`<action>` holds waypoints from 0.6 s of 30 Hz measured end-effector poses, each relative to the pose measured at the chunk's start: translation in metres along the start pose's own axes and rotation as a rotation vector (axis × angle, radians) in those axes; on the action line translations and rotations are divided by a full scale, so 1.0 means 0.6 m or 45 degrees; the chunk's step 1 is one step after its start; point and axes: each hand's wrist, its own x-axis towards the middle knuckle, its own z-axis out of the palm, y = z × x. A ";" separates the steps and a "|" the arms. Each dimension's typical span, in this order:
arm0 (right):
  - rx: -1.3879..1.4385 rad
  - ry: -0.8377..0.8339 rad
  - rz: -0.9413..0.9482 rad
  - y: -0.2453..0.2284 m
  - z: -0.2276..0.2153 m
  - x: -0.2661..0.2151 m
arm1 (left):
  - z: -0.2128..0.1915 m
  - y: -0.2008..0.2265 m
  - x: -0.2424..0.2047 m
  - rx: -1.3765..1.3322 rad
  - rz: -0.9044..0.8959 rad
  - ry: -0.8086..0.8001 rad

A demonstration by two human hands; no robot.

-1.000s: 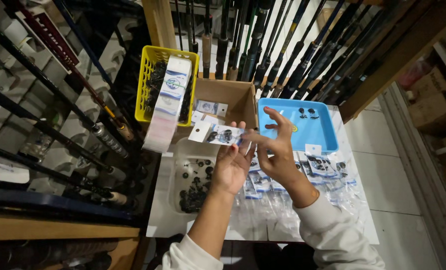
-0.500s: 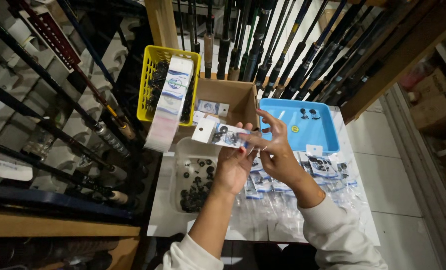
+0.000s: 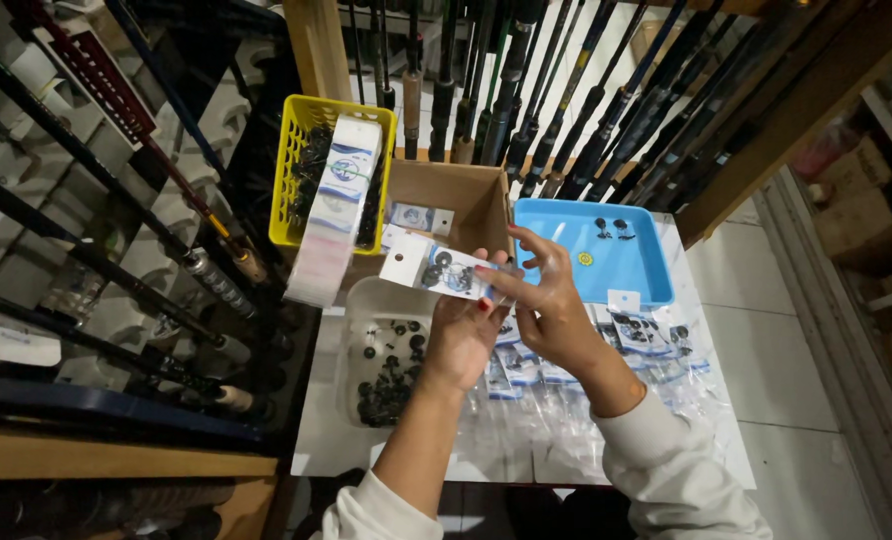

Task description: The person picks up metal fishing tackle components from a container and places them into individual clear plastic bags.

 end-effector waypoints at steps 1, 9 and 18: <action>-0.025 -0.028 -0.009 0.005 0.001 -0.003 | 0.000 0.002 0.002 0.018 -0.013 0.014; -0.239 -0.118 -0.087 0.016 0.004 -0.034 | -0.013 0.022 0.020 0.021 -0.209 0.298; 0.206 0.112 0.345 -0.041 -0.040 -0.111 | 0.009 0.075 -0.004 0.274 -0.105 0.545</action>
